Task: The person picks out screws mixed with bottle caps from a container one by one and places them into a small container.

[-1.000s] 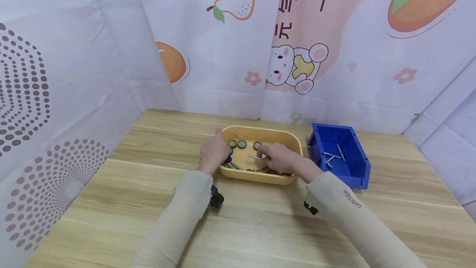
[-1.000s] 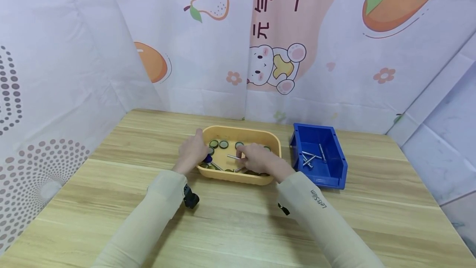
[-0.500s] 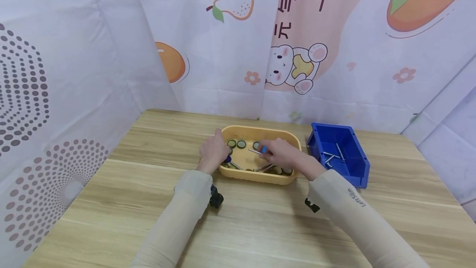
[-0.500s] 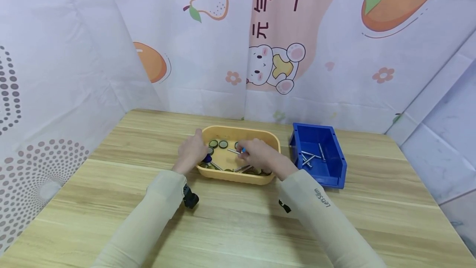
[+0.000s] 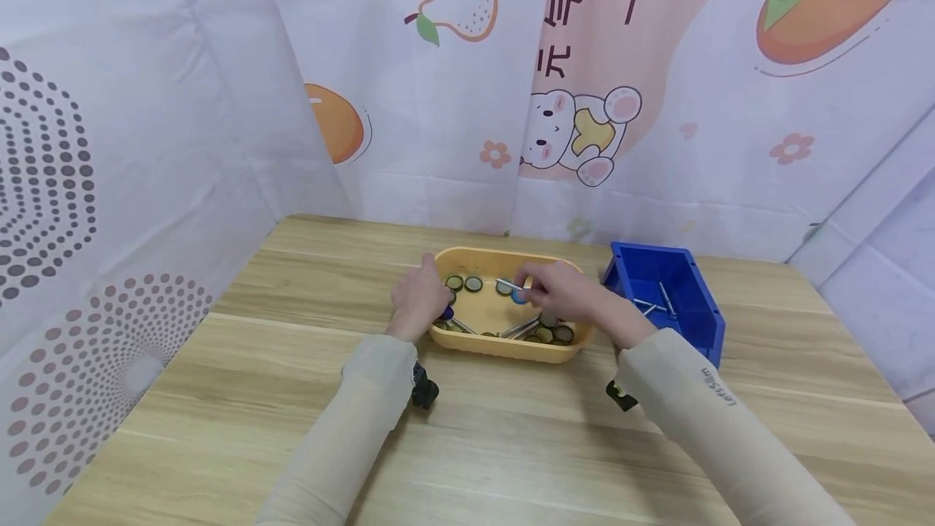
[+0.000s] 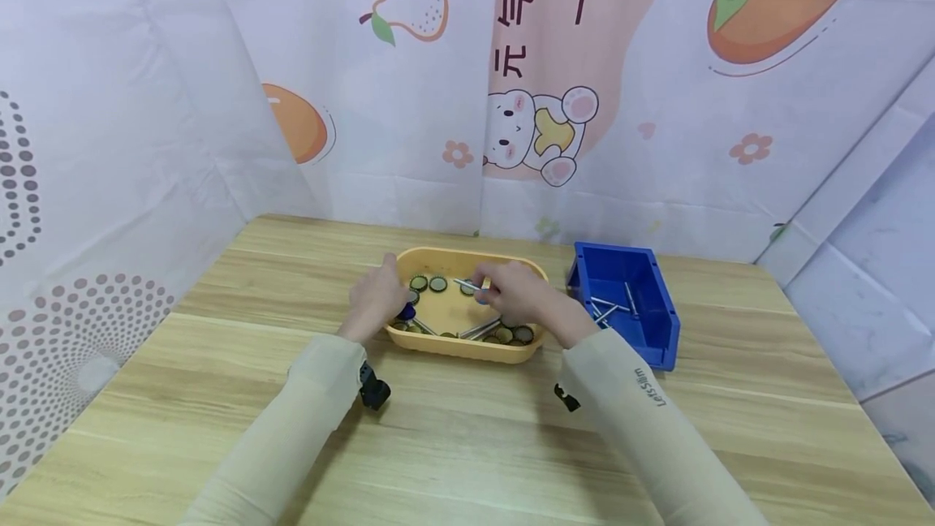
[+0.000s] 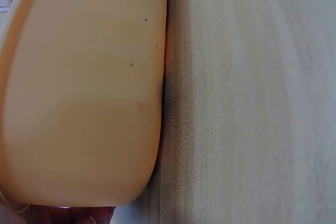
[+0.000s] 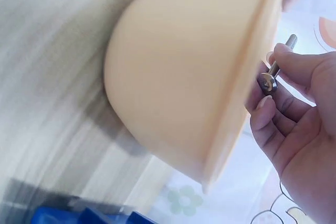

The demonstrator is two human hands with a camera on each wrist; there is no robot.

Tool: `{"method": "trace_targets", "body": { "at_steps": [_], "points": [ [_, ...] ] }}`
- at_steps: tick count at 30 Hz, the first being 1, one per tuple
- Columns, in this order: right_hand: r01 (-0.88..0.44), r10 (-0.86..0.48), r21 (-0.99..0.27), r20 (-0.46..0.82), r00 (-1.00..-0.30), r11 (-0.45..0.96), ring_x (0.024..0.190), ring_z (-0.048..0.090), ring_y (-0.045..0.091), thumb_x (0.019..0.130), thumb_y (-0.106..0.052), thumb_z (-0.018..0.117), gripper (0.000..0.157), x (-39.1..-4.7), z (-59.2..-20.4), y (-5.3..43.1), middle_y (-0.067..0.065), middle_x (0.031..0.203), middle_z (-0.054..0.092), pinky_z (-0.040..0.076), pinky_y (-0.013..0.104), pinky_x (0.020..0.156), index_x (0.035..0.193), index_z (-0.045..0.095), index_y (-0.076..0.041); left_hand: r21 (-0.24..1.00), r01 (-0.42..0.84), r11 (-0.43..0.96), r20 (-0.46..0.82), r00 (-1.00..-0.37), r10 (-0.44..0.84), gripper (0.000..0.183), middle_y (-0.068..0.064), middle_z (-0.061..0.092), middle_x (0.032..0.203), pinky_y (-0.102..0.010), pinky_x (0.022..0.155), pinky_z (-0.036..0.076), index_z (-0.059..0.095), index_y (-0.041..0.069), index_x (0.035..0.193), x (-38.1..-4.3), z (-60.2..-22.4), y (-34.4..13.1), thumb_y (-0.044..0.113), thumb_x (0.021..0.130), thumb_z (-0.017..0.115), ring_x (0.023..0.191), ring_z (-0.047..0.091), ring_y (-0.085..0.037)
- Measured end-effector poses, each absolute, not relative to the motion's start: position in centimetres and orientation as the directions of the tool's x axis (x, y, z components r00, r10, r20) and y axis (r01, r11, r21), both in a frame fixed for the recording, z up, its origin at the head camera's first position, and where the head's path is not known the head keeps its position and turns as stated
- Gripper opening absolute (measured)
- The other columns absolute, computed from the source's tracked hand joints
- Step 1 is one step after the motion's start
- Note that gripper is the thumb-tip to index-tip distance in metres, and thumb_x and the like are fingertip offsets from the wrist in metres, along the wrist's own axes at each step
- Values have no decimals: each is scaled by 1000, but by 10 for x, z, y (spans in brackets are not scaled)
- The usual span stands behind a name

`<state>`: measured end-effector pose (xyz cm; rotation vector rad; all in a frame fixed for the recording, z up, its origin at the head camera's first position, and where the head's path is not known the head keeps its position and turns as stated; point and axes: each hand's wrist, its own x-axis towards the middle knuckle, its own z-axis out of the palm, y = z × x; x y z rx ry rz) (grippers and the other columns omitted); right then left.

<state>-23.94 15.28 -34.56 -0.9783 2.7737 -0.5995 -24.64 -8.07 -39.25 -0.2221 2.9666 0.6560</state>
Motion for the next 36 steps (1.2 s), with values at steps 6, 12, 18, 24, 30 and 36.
{"method": "trace_targets", "body": {
  "at_steps": [6, 12, 18, 24, 30, 36],
  "points": [
    [-504, -578, -437, -46, -815, 745, 60, 52, 11, 99, -15, 59, 15, -244, -333, 164, 6, 75, 65, 44, 27, 57, 111, 62, -7, 414, -158, 896, -122, -986, -118, 42, -9, 60, 79, -30, 52, 38, 46, 8, 124, -246, -394, -81, 23, 90, 66, 66, 56, -23],
    [-478, -532, -418, -17, -846, 773, 62, 56, 12, 98, -16, 59, 13, -247, -318, 178, 1, 74, 66, 46, 28, 57, 109, 64, -9, 419, -157, 894, -117, -986, -118, 42, -9, 61, 80, -31, 53, 38, 47, 8, 123, -247, -394, -80, 24, 90, 67, 67, 57, -23],
    [-470, -506, -388, 9, -862, 793, 68, 60, 13, 98, -16, 59, 16, -249, -305, 194, 3, 78, 68, 49, 28, 59, 110, 65, -8, 414, -157, 897, -109, -986, -123, 45, -9, 61, 80, -31, 54, 38, 47, 8, 126, -247, -394, -80, 25, 89, 68, 68, 57, -23],
    [-461, -495, -392, 17, -869, 796, 69, 62, 15, 98, -13, 59, 18, -250, -298, 212, 8, 82, 71, 53, 29, 61, 113, 64, -5, 406, -159, 900, -117, -986, -121, 45, -9, 60, 78, -31, 52, 39, 46, 8, 126, -247, -394, -81, 24, 90, 67, 66, 57, -23],
    [-446, -471, -390, 34, -881, 806, 68, 62, 15, 97, -10, 60, 15, -255, -298, 233, 5, 77, 70, 50, 29, 61, 110, 63, -4, 407, -164, 899, -132, -984, -120, 44, -8, 60, 77, -31, 52, 38, 46, 8, 126, -246, -393, -81, 23, 90, 66, 64, 57, -23],
    [-404, -428, -429, 43, -903, 808, 67, 64, 21, 96, -5, 60, 15, -260, -299, 256, 16, 79, 71, 48, 26, 58, 109, 61, 2, 404, -159, 901, -118, -986, -121, 43, -10, 61, 82, -33, 55, 41, 46, 9, 124, -246, -394, -81, 25, 90, 67, 70, 58, -25]
  ]
}}
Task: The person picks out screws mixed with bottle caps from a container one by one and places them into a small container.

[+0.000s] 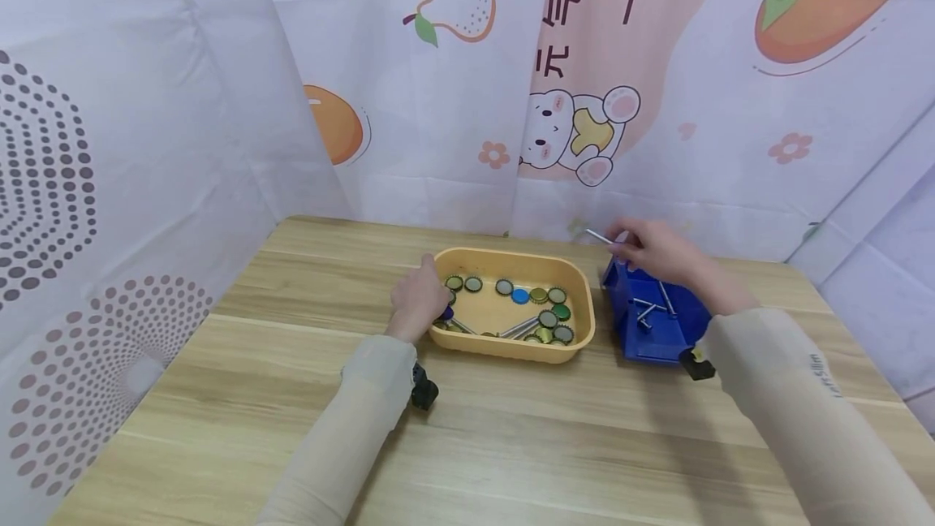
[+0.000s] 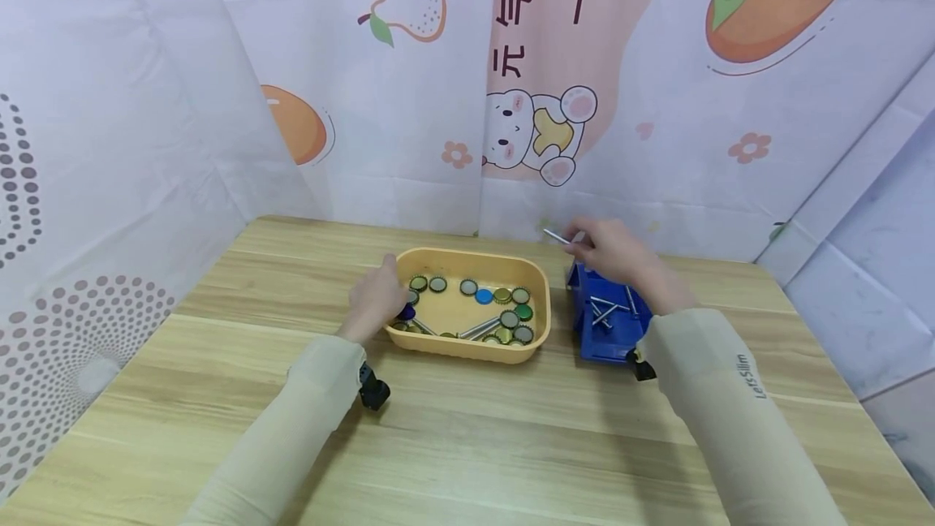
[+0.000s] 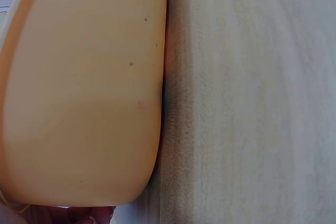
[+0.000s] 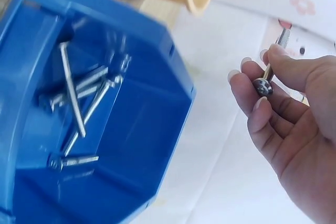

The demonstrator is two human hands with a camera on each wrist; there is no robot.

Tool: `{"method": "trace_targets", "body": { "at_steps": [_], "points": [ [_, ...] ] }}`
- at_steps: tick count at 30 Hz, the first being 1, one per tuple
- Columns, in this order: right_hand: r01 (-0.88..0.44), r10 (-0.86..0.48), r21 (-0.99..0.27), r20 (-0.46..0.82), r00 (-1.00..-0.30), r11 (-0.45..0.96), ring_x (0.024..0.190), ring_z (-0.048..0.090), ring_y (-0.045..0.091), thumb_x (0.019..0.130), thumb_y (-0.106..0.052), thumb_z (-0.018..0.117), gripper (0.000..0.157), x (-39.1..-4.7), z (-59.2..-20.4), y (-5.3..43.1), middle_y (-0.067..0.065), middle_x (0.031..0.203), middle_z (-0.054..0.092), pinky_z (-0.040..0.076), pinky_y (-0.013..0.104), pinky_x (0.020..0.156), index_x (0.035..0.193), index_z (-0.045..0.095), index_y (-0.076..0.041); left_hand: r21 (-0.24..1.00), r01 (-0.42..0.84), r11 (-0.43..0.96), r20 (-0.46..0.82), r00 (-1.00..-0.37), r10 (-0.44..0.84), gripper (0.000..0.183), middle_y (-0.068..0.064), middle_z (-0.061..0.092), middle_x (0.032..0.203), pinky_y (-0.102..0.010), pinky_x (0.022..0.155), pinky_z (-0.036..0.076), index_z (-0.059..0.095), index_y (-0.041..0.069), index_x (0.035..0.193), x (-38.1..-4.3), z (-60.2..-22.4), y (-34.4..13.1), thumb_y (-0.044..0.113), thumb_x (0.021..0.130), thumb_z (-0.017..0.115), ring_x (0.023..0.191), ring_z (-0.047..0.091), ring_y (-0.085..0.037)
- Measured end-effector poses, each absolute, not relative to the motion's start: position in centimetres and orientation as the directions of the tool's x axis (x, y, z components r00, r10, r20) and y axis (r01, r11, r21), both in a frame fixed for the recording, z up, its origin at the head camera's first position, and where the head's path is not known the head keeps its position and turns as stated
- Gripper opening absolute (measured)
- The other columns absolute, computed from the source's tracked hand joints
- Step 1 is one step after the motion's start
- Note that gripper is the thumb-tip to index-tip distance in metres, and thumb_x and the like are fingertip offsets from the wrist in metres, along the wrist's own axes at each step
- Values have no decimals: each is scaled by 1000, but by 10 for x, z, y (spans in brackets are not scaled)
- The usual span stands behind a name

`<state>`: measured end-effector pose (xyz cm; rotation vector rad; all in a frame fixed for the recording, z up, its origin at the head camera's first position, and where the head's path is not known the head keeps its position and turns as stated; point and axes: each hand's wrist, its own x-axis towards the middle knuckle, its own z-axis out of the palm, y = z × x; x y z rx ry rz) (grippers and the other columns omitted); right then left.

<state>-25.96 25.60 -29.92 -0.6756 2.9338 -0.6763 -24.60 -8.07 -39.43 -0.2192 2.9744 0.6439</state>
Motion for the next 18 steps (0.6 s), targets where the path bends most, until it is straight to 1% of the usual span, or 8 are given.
{"method": "trace_targets", "body": {
  "at_steps": [4, 9, 14, 18],
  "points": [
    [-363, -392, -439, 25, -920, 822, 68, 67, 24, 96, -4, 59, 17, -262, -299, 269, 17, 80, 70, 51, 26, 60, 110, 60, 5, 411, -153, 899, -111, -987, -117, 43, -9, 62, 82, -33, 54, 41, 47, 9, 123, -246, -395, -81, 25, 89, 68, 70, 59, -25],
    [-318, -346, -364, -14, -938, 875, 65, 65, 20, 96, -8, 60, 18, -264, -300, 284, 9, 74, 69, 51, 31, 60, 107, 61, 5, 418, -148, 896, -106, -988, -114, 43, -9, 61, 81, -32, 53, 40, 47, 8, 123, -246, -394, -82, 24, 89, 68, 68, 58, -24],
    [-325, -348, -288, -32, -937, 901, 58, 61, 14, 92, -7, 62, 16, -264, -305, 296, 10, 70, 68, 49, 31, 57, 101, 64, 7, 417, -146, 897, -107, -988, -111, 40, -9, 61, 79, -31, 52, 39, 47, 8, 122, -246, -394, -82, 22, 89, 67, 66, 57, -23],
    [-332, -353, -282, -29, -935, 900, 56, 60, 12, 91, -5, 63, 14, -263, -310, 299, 11, 69, 69, 50, 30, 55, 98, 63, 7, 426, -147, 893, -106, -988, -112, 41, -8, 60, 78, -31, 53, 38, 47, 8, 122, -245, -394, -82, 22, 89, 66, 65, 55, -23]
  ]
}}
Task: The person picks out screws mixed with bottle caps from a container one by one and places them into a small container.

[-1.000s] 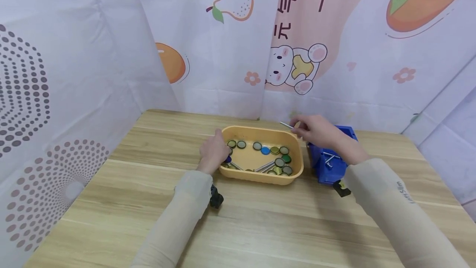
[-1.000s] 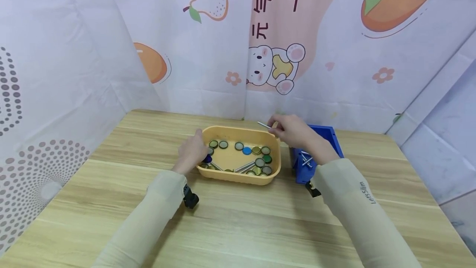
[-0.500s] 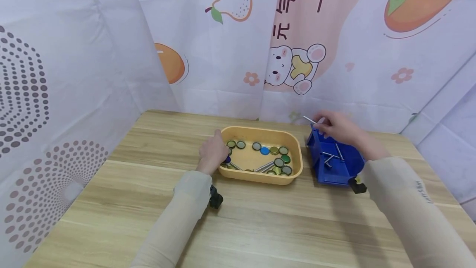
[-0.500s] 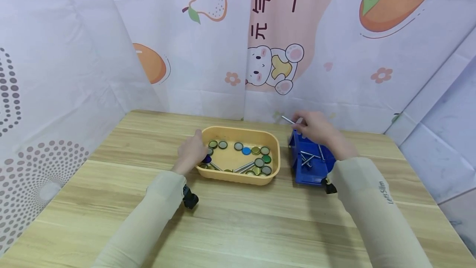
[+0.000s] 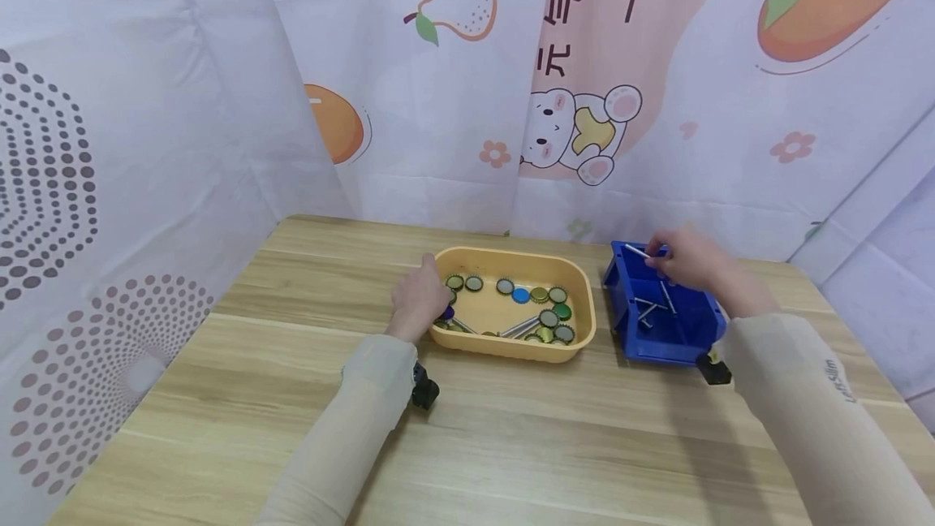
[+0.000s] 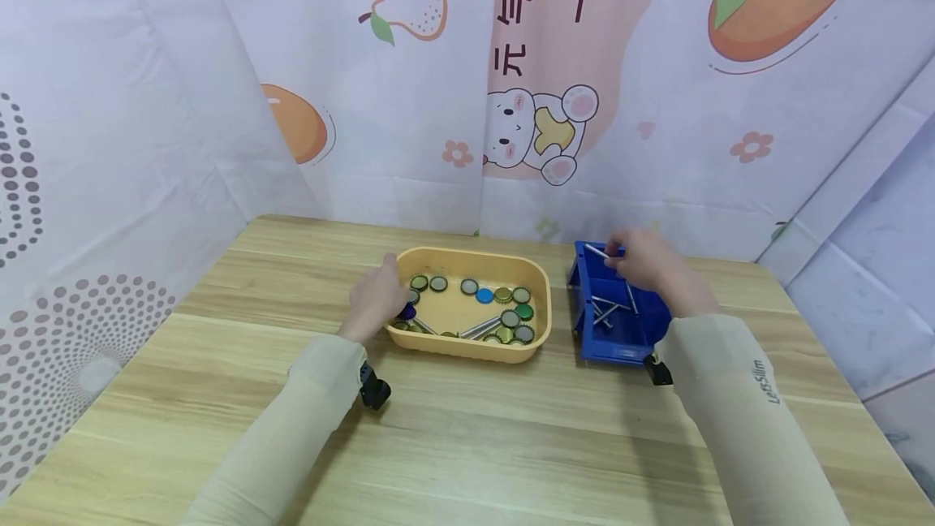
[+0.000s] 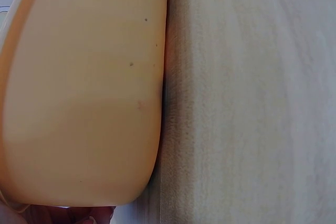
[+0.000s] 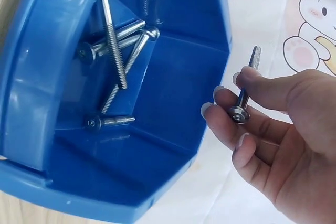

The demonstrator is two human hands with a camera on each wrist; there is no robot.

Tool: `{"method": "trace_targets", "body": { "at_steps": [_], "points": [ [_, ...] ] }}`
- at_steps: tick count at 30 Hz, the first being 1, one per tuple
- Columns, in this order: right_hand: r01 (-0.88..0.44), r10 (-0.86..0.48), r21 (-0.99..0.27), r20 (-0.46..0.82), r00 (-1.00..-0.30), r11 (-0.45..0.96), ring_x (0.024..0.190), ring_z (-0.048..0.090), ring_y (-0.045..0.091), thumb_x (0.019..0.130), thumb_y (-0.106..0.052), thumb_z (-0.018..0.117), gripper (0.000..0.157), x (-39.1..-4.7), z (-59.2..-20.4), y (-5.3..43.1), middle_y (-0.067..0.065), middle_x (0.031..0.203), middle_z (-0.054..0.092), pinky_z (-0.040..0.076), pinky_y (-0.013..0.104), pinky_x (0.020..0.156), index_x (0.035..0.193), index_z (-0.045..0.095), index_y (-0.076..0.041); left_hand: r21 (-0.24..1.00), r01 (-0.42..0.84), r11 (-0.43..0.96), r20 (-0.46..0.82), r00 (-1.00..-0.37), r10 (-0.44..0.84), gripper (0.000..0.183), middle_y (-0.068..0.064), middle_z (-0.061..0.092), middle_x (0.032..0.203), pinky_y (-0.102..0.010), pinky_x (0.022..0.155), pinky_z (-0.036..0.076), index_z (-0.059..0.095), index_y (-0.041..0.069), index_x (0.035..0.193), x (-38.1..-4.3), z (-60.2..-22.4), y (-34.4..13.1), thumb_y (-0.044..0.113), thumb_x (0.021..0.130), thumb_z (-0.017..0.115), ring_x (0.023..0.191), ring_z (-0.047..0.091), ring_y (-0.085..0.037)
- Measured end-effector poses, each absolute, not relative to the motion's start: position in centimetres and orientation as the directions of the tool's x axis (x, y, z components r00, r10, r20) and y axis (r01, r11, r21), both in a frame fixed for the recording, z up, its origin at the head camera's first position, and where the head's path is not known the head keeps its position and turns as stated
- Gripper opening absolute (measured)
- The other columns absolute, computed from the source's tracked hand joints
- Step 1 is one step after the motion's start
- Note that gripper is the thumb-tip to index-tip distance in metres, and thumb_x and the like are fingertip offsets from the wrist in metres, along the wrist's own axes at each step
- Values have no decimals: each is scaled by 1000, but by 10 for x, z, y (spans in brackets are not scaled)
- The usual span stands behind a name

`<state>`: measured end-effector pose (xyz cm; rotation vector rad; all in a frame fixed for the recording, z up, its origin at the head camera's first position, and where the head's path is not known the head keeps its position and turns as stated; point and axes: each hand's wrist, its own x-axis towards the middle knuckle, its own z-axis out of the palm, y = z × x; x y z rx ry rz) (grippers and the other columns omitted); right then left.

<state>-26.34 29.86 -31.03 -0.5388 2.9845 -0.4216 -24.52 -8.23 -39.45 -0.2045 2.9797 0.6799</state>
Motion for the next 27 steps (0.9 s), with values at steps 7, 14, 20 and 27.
{"method": "trace_targets", "body": {
  "at_steps": [7, 14, 20, 27],
  "points": [
    [-308, -331, -245, -59, -942, 919, 60, 63, 14, 93, -10, 62, 17, -263, -314, 299, 11, 75, 70, 52, 38, 63, 101, 63, 5, 421, -151, 894, -109, -987, -115, 40, -7, 59, 77, -31, 52, 37, 47, 8, 121, -245, -394, -82, 21, 88, 66, 64, 55, -22],
    [-289, -308, -191, -78, -948, 938, 73, 63, 24, 93, -9, 62, 17, -261, -319, 298, 17, 86, 70, 51, 45, 69, 103, 64, 4, 416, -149, 897, -108, -988, -114, 37, -8, 59, 76, -31, 51, 37, 48, 9, 119, -245, -394, -81, 21, 89, 66, 63, 54, -22],
    [-305, -312, -127, -40, -949, 944, 71, 59, 26, 92, -7, 60, 11, -260, -322, 298, 14, 82, 68, 50, 50, 71, 98, 64, 2, 417, -148, 897, -105, -988, -114, 38, -8, 59, 76, -31, 51, 37, 47, 9, 120, -246, -395, -81, 22, 89, 66, 63, 54, -22],
    [-297, -303, -124, -25, -953, 947, 76, 60, 30, 94, -11, 57, 16, -262, -316, 293, 18, 89, 68, 49, 55, 77, 101, 65, 1, 420, -152, 895, -101, -988, -120, 37, -8, 60, 78, -32, 52, 38, 48, 9, 118, -246, -395, -81, 21, 89, 67, 64, 55, -23]
  ]
}}
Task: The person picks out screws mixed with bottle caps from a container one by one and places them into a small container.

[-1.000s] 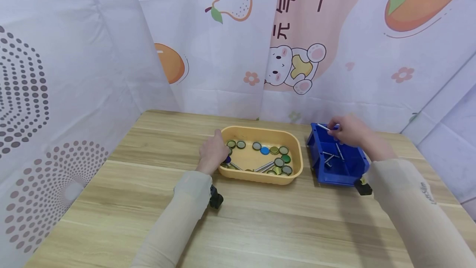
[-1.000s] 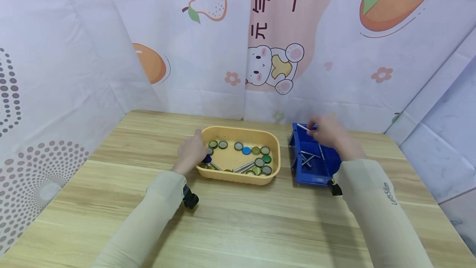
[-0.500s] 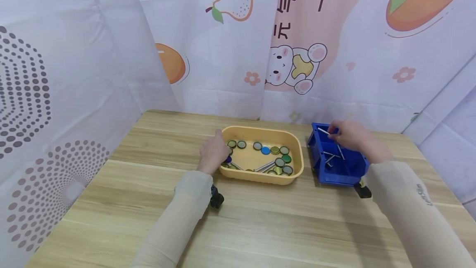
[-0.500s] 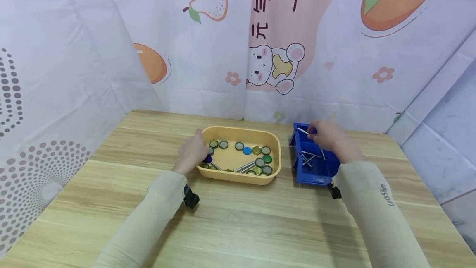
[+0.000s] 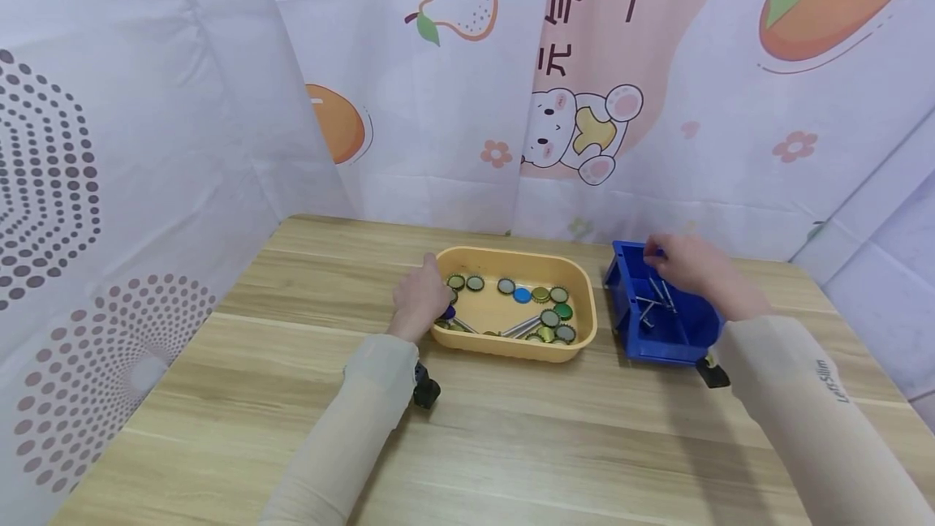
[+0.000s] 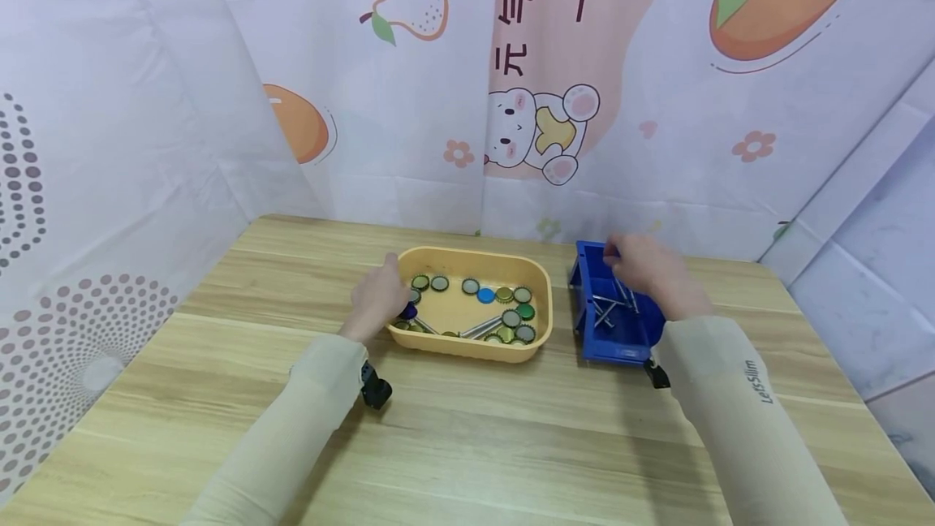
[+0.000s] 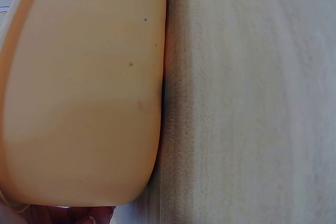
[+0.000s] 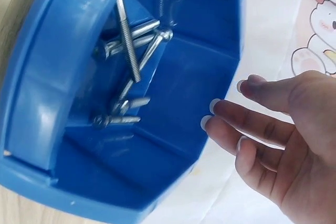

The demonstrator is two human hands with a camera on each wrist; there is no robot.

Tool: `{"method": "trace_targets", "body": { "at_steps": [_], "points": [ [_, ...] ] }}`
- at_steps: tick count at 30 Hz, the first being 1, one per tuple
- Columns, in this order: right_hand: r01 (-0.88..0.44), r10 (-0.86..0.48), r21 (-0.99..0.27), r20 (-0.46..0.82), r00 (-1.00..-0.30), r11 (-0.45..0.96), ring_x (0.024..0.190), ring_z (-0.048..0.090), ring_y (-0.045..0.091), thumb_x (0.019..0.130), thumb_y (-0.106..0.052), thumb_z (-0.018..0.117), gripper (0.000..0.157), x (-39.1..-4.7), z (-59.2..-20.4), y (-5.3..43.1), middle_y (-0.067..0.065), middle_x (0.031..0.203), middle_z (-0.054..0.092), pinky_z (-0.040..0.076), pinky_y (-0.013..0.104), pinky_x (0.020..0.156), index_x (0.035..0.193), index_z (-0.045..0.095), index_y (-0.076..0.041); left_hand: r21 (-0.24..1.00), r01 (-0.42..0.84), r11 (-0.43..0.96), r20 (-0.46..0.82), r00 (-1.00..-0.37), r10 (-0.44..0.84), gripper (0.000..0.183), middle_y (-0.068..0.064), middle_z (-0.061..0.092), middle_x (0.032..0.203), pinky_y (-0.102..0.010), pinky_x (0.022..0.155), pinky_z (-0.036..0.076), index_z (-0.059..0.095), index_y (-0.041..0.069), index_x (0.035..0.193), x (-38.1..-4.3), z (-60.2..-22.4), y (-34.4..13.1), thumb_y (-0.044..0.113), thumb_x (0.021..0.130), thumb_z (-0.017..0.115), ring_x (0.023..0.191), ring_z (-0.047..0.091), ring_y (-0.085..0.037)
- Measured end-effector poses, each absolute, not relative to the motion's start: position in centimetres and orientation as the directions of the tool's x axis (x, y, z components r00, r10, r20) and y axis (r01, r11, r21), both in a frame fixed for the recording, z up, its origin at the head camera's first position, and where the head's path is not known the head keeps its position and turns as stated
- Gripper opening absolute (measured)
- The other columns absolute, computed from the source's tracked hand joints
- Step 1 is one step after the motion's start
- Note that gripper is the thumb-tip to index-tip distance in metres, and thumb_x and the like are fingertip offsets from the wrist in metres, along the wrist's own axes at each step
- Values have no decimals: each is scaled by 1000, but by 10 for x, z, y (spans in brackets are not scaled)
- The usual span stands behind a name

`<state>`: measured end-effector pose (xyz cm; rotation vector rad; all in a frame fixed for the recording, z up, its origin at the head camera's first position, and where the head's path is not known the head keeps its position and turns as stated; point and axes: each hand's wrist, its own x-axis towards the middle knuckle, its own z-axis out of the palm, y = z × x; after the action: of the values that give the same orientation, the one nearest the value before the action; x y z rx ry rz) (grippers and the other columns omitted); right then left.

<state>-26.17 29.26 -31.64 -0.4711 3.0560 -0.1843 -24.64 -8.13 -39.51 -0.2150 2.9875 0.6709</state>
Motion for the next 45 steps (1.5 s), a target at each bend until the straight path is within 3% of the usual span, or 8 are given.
{"method": "trace_targets", "body": {
  "at_steps": [10, 19, 26, 34, 39, 45],
  "points": [
    [-321, -326, -140, -18, -945, 937, 81, 65, 29, 97, -21, 58, 23, -259, -302, 261, 20, 97, 71, 52, 53, 77, 107, 65, -2, 409, -158, 899, -105, -986, -126, 40, -8, 60, 79, -32, 54, 40, 48, 9, 120, -247, -394, -81, 23, 89, 68, 66, 57, -23],
    [-437, -437, -171, 40, -898, 883, 77, 66, 24, 93, -18, 65, 15, -256, -306, 224, 12, 88, 73, 54, 44, 72, 101, 68, -5, 407, -163, 899, -113, -985, -128, 38, -9, 60, 79, -32, 52, 39, 48, 9, 120, -245, -394, -81, 22, 90, 66, 65, 55, -23],
    [-482, -516, -302, -42, -855, 823, 81, 65, 19, 93, -16, 67, 17, -252, -321, 195, 8, 91, 71, 56, 36, 71, 106, 68, -6, 410, -150, 900, -110, -987, -114, 35, -9, 60, 79, -32, 52, 39, 48, 9, 117, -245, -395, -80, 23, 90, 66, 65, 56, -23],
    [-568, -614, -299, -87, -784, 767, 75, 62, 14, 91, -17, 69, 16, -250, -332, 162, 3, 87, 71, 53, 33, 70, 104, 68, -7, 418, -157, 895, -109, -987, -122, 37, -9, 61, 80, -31, 52, 40, 48, 9, 118, -245, -394, -81, 23, 89, 67, 66, 57, -23],
    [-597, -645, -279, -126, -754, 753, 84, 64, 14, 92, -17, 69, 13, -244, -351, 149, 2, 93, 70, 53, 35, 75, 103, 69, -10, 412, -166, 896, -120, -985, -128, 38, -9, 61, 81, -32, 53, 40, 48, 9, 119, -246, -394, -81, 24, 90, 67, 67, 57, -23],
    [-591, -656, -293, -241, -715, 752, 100, 59, 20, 90, -23, 72, 21, -238, -368, 138, 3, 107, 62, 50, 41, 88, 109, 66, -17, 410, -170, 896, -126, -984, -129, 40, -9, 61, 81, -32, 53, 39, 47, 9, 122, -246, -393, -80, 23, 90, 66, 67, 57, -23]
  ]
}}
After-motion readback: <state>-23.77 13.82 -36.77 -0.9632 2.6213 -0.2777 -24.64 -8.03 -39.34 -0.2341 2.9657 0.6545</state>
